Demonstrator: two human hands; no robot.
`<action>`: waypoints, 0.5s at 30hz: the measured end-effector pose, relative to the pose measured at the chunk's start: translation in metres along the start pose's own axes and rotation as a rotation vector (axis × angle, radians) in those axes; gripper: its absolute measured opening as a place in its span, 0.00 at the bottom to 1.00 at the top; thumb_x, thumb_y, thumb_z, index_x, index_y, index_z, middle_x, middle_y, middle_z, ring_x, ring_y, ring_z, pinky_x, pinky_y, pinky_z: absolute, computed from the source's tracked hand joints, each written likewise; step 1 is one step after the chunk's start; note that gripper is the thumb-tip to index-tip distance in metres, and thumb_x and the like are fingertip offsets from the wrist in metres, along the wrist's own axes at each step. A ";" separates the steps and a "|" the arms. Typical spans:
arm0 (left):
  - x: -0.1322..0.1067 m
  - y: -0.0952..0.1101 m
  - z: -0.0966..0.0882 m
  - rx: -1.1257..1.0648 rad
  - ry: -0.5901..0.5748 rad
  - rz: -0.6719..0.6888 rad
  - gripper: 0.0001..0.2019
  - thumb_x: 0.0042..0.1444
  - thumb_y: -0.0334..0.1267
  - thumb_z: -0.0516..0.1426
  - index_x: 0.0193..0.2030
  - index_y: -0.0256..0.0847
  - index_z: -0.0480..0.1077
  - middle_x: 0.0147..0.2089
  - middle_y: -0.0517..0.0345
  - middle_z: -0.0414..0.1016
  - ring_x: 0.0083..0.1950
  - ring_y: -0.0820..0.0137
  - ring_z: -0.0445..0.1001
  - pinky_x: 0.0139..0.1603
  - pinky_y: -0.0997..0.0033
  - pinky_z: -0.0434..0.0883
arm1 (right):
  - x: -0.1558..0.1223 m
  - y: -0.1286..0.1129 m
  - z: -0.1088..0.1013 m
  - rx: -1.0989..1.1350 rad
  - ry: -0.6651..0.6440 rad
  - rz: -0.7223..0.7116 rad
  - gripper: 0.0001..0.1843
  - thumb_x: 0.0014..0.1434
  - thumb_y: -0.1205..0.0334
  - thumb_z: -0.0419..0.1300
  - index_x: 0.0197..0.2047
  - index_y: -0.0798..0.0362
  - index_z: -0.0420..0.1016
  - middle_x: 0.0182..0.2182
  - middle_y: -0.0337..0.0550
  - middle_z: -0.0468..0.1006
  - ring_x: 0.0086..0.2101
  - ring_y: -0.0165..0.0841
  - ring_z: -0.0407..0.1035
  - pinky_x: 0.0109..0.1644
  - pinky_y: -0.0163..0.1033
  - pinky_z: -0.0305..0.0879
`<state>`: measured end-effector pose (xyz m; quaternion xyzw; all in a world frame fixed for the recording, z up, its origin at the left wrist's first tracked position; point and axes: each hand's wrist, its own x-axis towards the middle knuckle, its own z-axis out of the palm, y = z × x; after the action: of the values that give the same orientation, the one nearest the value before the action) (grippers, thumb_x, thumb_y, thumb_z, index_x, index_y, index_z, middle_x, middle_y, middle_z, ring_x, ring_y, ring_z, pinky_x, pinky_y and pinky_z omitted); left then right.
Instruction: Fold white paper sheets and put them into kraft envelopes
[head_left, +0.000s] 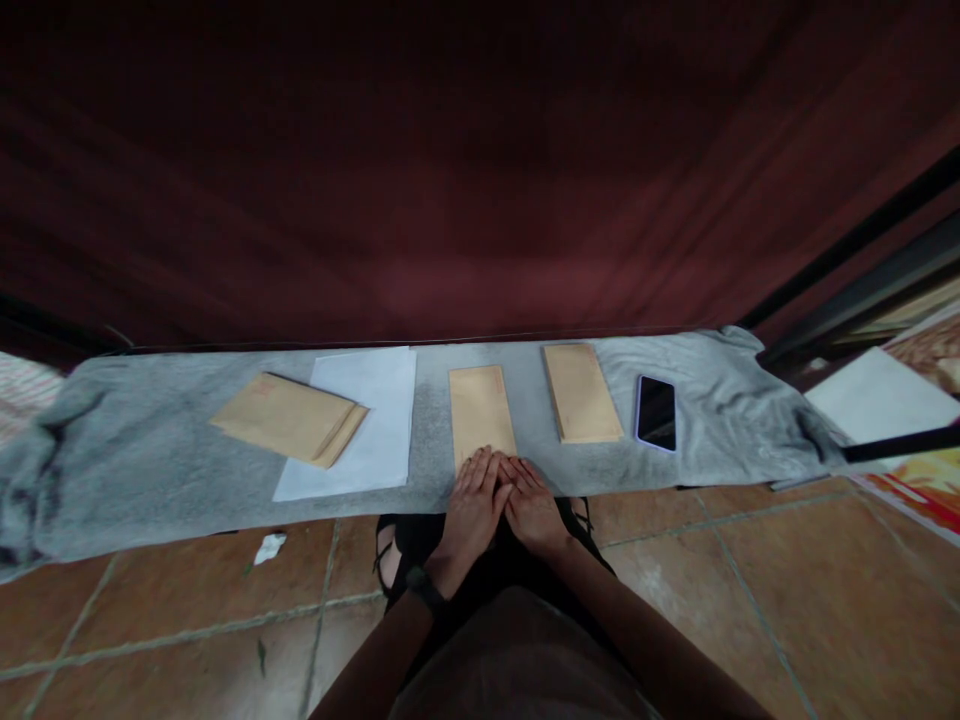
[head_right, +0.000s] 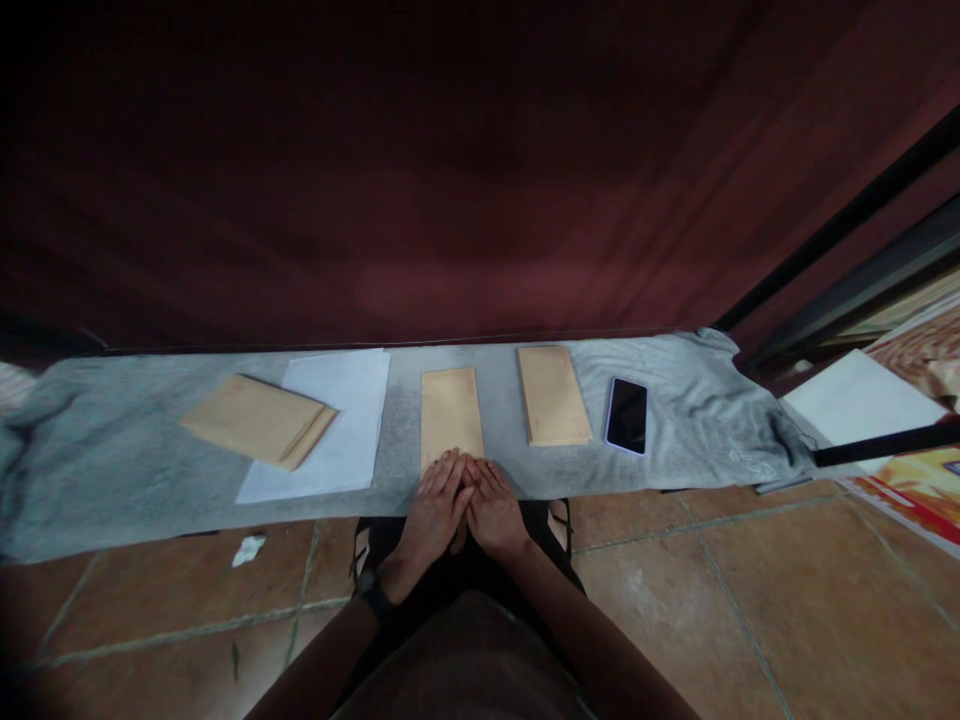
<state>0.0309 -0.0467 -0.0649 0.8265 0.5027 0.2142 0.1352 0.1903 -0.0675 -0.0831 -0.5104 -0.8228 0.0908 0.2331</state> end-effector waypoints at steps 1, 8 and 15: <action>-0.003 -0.002 0.001 0.034 -0.030 0.033 0.28 0.70 0.45 0.48 0.73 0.37 0.55 0.74 0.43 0.59 0.75 0.56 0.56 0.73 0.48 0.59 | 0.000 0.004 -0.003 0.024 -0.014 -0.014 0.30 0.68 0.67 0.51 0.72 0.58 0.58 0.68 0.53 0.65 0.67 0.42 0.59 0.72 0.55 0.57; -0.011 -0.007 -0.001 0.175 -0.104 0.134 0.32 0.66 0.51 0.53 0.73 0.39 0.56 0.75 0.45 0.56 0.77 0.50 0.49 0.74 0.43 0.56 | 0.034 0.037 -0.016 0.076 -0.080 -0.061 0.24 0.74 0.62 0.46 0.69 0.52 0.64 0.67 0.47 0.68 0.67 0.35 0.60 0.72 0.50 0.56; -0.010 0.000 0.010 0.265 -0.060 0.140 0.32 0.64 0.54 0.56 0.72 0.47 0.59 0.76 0.52 0.54 0.77 0.44 0.47 0.74 0.38 0.53 | 0.107 0.066 0.009 -0.146 -0.120 0.007 0.30 0.72 0.58 0.48 0.73 0.60 0.55 0.72 0.52 0.55 0.70 0.40 0.50 0.75 0.53 0.45</action>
<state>0.0318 -0.0561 -0.0762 0.8761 0.4635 0.1302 0.0247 0.1991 0.0588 -0.0855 -0.5226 -0.8379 0.0618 0.1450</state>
